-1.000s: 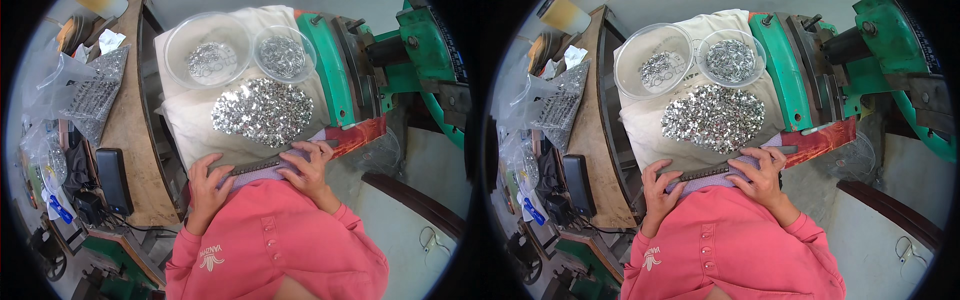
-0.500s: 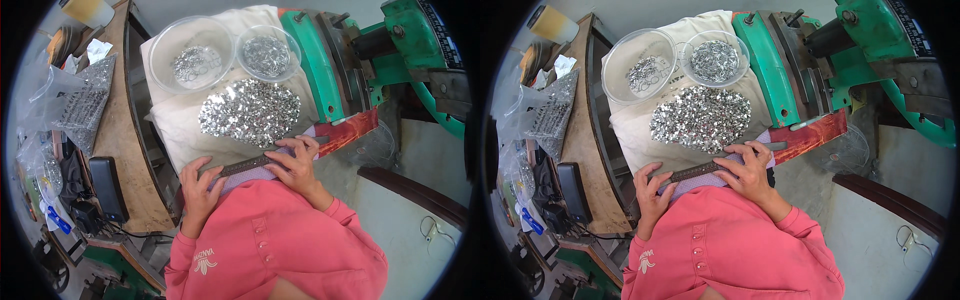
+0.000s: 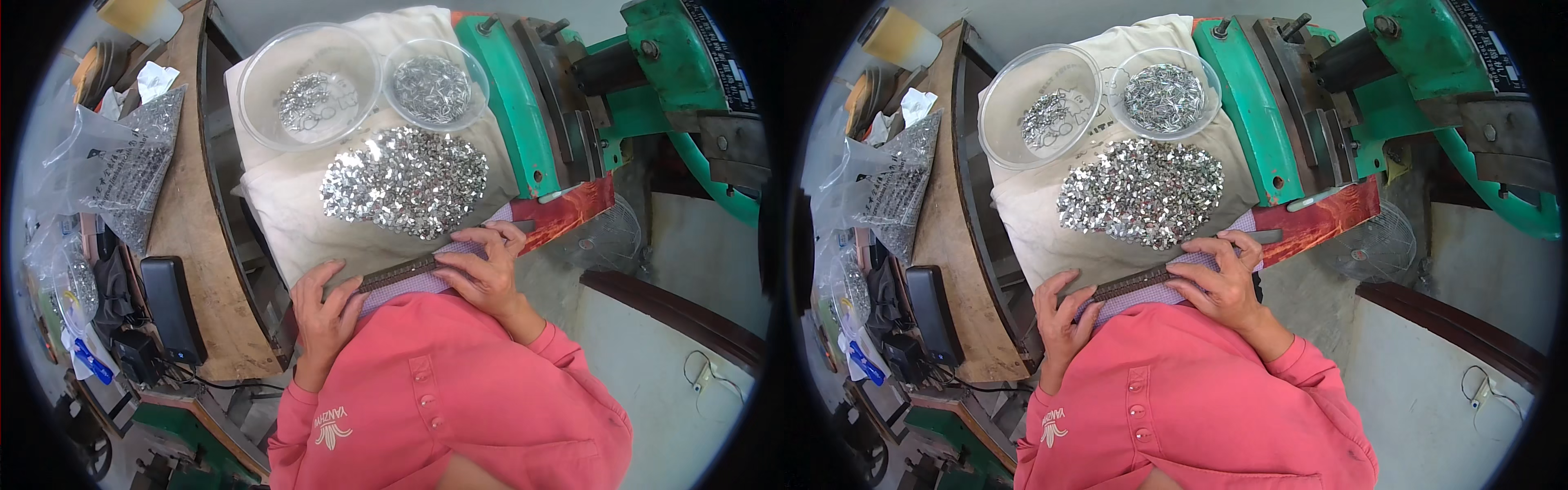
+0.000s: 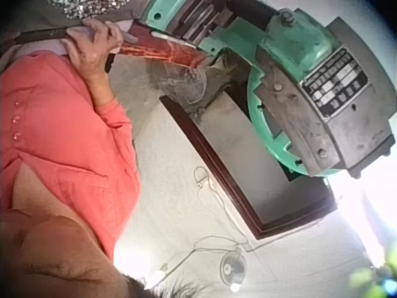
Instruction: The person assembles small metal hardware components by hand. They pick up individual metal pieces from a pile on a cloth and place them into a metal grid tray, arranging them one by one. The person works at a table with a green machine and various containers of parts nearby.
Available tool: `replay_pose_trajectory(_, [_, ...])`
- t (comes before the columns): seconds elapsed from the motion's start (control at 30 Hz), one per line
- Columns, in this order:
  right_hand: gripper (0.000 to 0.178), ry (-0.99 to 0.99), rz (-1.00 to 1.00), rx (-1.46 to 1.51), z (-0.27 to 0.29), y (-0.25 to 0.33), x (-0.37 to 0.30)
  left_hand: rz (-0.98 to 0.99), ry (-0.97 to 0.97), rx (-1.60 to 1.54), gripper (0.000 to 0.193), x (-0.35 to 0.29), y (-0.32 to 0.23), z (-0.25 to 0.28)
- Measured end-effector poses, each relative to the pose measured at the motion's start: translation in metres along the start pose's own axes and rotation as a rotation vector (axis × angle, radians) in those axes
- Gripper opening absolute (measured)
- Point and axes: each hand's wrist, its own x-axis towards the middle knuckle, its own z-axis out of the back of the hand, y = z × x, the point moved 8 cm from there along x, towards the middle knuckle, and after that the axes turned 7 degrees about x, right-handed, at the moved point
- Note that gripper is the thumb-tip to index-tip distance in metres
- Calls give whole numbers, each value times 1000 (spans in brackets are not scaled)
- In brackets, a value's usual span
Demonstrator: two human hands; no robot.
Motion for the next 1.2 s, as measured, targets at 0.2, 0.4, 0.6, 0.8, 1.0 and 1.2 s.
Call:
replay_pose_trajectory(0.2, [25,3,-32,18,0,-3,-3,-34,-39,28,33,-3,-3,1])
replay_pose_trajectory(0.4, [23,-10,18,-3,1,0,-3,-113,-82,118,35,-7,-12,3])
replay_pose_trajectory(0.6, [17,-35,137,-112,1,14,4,-96,-64,134,33,-1,-12,9])
replay_pose_trajectory(0.8, [10,120,195,-162,-6,29,26,-9,105,95,33,16,-9,11])
replay_pose_trajectory(1.0, [11,181,127,-3,-8,26,46,-4,98,34,38,19,-15,15])
replay_pose_trajectory(1.2, [10,221,173,35,-31,25,71,-214,122,100,48,27,-38,-4])
